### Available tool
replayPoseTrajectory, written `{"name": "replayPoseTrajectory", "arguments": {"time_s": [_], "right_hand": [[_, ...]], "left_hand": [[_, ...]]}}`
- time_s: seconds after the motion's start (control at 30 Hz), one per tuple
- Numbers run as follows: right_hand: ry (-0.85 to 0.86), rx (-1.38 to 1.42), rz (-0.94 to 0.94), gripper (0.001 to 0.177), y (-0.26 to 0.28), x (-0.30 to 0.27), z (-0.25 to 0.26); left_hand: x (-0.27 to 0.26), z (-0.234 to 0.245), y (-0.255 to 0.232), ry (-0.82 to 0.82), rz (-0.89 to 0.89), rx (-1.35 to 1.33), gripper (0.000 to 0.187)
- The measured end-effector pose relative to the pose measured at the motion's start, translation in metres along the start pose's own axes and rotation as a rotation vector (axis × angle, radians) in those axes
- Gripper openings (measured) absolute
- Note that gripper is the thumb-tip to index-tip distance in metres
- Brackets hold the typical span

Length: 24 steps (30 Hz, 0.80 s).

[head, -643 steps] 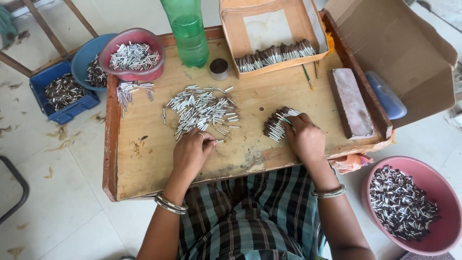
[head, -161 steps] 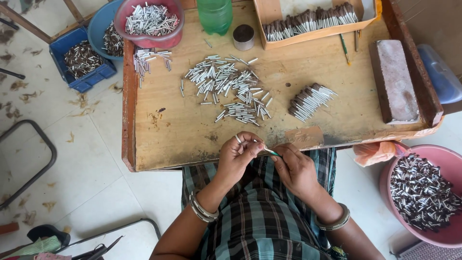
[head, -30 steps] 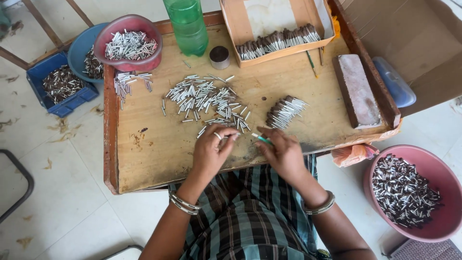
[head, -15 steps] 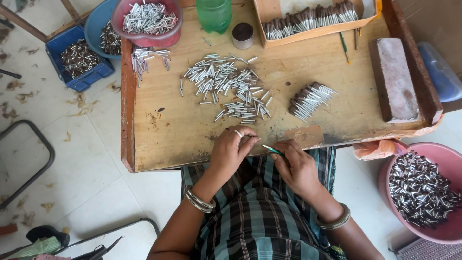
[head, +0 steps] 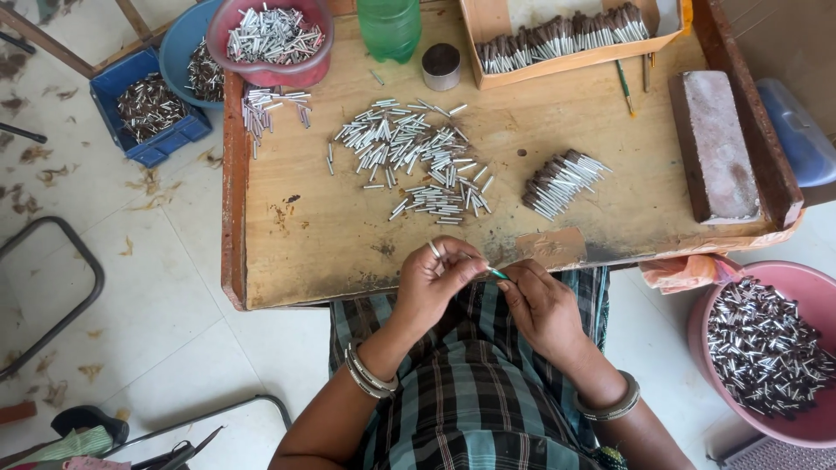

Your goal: Assembling small industrial brushes by inserting metal pins or bristles into a holder.

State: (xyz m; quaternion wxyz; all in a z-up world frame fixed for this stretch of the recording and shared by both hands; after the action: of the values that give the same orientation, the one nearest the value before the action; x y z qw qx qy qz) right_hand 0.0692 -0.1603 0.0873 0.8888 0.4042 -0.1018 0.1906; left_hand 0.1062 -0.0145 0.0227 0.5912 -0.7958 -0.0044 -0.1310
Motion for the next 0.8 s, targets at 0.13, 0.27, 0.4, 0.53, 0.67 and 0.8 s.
{"name": "replayPoseTrajectory", "arguments": {"time_s": [0.13, 0.27, 0.4, 0.53, 0.67, 0.8], "right_hand": [[-0.003, 0.052, -0.025, 0.011, -0.005, -0.004, 0.002], [0.101, 0.082, -0.196, 0.017, -0.015, -0.002, 0.006], [0.124, 0.300, -0.124, 0.016, -0.033, -0.017, -0.005], [0.071, 0.431, 0.081, 0.012, -0.035, -0.022, -0.006], [0.109, 0.321, 0.087, 0.012, -0.019, -0.007, -0.008], [0.014, 0.207, -0.009, 0.015, -0.036, 0.008, 0.007]], "left_hand": [[-0.004, -0.007, 0.003, -0.010, -0.066, -0.146, 0.011], [-0.005, 0.001, -0.012, -0.069, -0.198, -0.034, 0.015], [-0.009, -0.028, -0.011, 0.147, -0.036, 0.162, 0.007], [-0.016, -0.034, 0.006, 0.240, 0.051, -0.163, 0.012], [-0.007, -0.008, 0.007, 0.081, 0.052, 0.044, 0.015], [0.011, -0.023, -0.030, 0.197, -0.131, 0.460, 0.018]]}}
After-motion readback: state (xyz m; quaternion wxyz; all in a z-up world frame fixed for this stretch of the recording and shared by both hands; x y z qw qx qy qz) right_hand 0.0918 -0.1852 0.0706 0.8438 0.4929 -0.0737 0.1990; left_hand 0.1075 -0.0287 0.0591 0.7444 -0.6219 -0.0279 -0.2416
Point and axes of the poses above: each hand's wrist, its own x-axis towards the middle knuckle, its own z-axis out of the back of the hand, y = z × x, the point moved 10 cm from there along x, towards the middle knuckle, and after that the axes turned 5 degrees about -z, right-handed, at the moved point
